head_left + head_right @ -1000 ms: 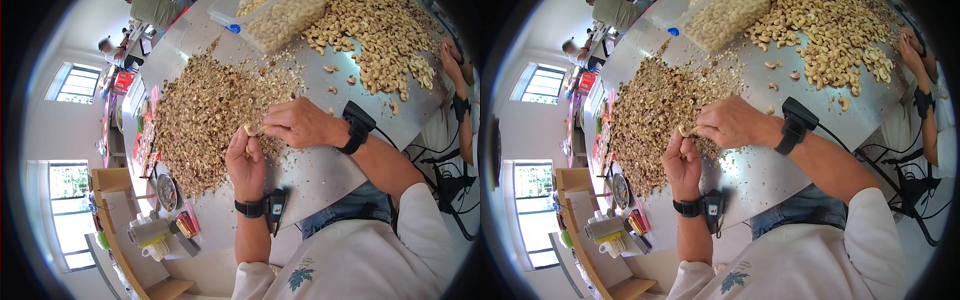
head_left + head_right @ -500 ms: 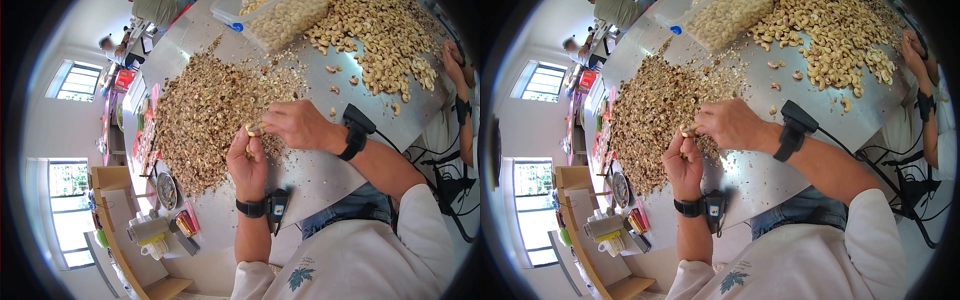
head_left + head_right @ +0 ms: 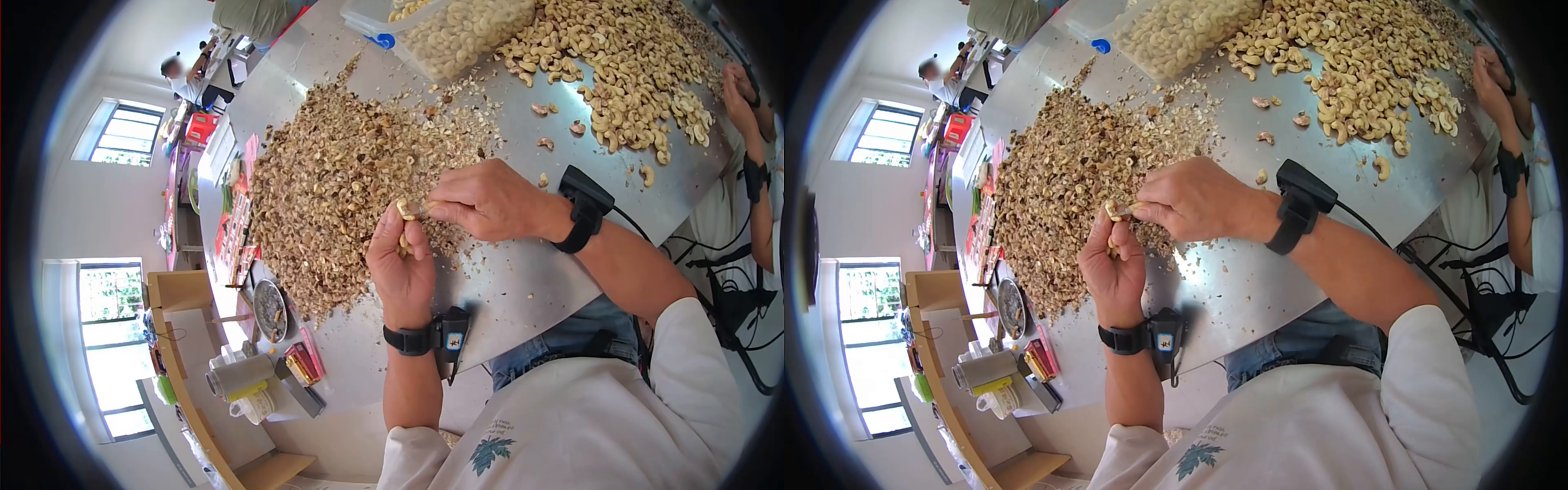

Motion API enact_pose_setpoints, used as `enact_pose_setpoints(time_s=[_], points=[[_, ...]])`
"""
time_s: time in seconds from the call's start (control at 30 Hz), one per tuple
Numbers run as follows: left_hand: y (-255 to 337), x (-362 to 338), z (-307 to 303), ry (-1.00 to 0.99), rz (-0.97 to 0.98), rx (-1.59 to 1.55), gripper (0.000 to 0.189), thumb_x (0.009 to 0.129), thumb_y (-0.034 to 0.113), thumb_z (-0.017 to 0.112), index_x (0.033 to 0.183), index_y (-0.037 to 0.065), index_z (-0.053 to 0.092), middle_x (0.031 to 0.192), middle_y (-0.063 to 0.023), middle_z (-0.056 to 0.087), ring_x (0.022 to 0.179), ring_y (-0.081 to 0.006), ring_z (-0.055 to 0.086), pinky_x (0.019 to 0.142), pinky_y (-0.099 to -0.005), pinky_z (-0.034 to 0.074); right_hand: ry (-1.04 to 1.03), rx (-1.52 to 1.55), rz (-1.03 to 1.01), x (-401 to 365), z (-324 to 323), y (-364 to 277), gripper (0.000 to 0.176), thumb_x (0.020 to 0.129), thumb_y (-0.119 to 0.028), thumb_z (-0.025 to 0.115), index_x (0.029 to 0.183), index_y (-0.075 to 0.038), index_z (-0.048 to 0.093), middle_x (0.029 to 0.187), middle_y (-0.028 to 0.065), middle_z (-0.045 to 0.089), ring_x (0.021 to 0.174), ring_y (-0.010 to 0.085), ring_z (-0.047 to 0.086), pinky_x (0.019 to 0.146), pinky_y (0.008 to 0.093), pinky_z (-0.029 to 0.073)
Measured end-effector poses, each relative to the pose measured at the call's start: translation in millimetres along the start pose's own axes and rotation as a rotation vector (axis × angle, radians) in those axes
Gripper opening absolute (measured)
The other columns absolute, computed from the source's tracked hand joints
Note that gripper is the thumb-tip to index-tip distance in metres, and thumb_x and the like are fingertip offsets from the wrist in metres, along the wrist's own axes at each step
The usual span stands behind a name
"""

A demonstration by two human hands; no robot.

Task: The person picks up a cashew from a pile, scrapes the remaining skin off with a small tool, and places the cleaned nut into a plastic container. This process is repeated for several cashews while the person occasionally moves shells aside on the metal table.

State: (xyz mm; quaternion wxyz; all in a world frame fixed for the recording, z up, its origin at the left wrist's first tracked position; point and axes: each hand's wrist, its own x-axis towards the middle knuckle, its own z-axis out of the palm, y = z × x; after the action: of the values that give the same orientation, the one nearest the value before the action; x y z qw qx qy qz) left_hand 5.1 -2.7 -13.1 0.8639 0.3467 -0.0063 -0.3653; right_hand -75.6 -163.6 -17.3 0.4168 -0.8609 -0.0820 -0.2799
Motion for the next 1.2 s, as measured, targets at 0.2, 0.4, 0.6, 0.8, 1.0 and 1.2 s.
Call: enact_pose_setpoints(time_s=[0.2,0.4,0.6,0.8,1.0,1.2], points=[[-0.1,-0.7,1.1,-0.031,-0.005,-0.001,0.017,0.095,0.007,0.046,0.105,-0.006,0.052,0.085,-0.011,0.058,0.056,-0.0086,0.048,0.042,-0.0174,0.038,-0.043,-0.025,0.017,0.0,-2.3,1.4,0.015,0.083,-0.018,0.061,0.078,-0.004,0.06,0.068,0.0121,0.053,0.064,0.0325,0.056,0.055,0.0393,0.043],[0.6,-2.2,3.3,-0.007,-0.059,-0.041,0.015,0.095,0.009,0.048,0.101,-0.004,0.052,0.083,-0.0087,0.058,0.056,-0.0071,0.048,0.043,-0.0161,0.039,0.117,-0.061,0.01,-1.9,9.0,-1.8,0.011,0.08,-0.015,0.064,0.082,-0.005,0.06,0.072,0.0105,0.054,0.065,0.0312,0.057,0.055,0.0381,0.045],[0.5,-1.4,2.7,0.036,-0.041,-0.037,0.015,0.095,0.012,0.049,0.099,-0.002,0.054,0.083,-0.0072,0.059,0.058,-0.0059,0.05,0.045,-0.0155,0.043,0.182,-0.107,0.057,-3.0,17.6,-4.3,0.01,0.081,-0.014,0.063,0.084,-0.005,0.059,0.075,0.0099,0.055,0.068,0.0305,0.058,0.056,0.0379,0.046],[-2.7,-5.2,6.0,0.043,0.016,-0.024,0.017,0.094,0.007,0.049,0.105,-0.006,0.052,0.089,-0.0131,0.058,0.059,-0.0069,0.048,0.046,-0.016,0.04,0.253,-0.06,0.093,0.1,10.7,2.4,0.012,0.083,-0.014,0.061,0.084,-0.003,0.059,0.075,0.0119,0.056,0.068,0.032,0.057,0.058,0.039,0.045],[-2.5,-5.0,5.9,0.005,0.055,-0.054,0.02,0.094,0.006,0.049,0.11,-0.007,0.05,0.092,-0.015,0.058,0.061,-0.0076,0.047,0.046,-0.0167,0.039,0.198,-0.01,0.101,1.6,7.6,0.5,0.016,0.084,-0.019,0.06,0.079,-0.003,0.059,0.072,0.0136,0.057,0.07,0.0335,0.057,0.061,0.0415,0.045],[-0.2,-3.8,3.3,-0.124,0.082,-0.058,0.024,0.093,0.009,0.05,0.114,-0.003,0.053,0.092,-0.0152,0.062,0.055,-0.0114,0.051,0.043,-0.0201,0.043,0.206,0.05,0.146,4.2,0.8,-3.7,0.018,0.084,-0.018,0.06,0.075,-0.003,0.058,0.071,0.0149,0.056,0.068,0.0348,0.056,0.059,0.0421,0.043]])
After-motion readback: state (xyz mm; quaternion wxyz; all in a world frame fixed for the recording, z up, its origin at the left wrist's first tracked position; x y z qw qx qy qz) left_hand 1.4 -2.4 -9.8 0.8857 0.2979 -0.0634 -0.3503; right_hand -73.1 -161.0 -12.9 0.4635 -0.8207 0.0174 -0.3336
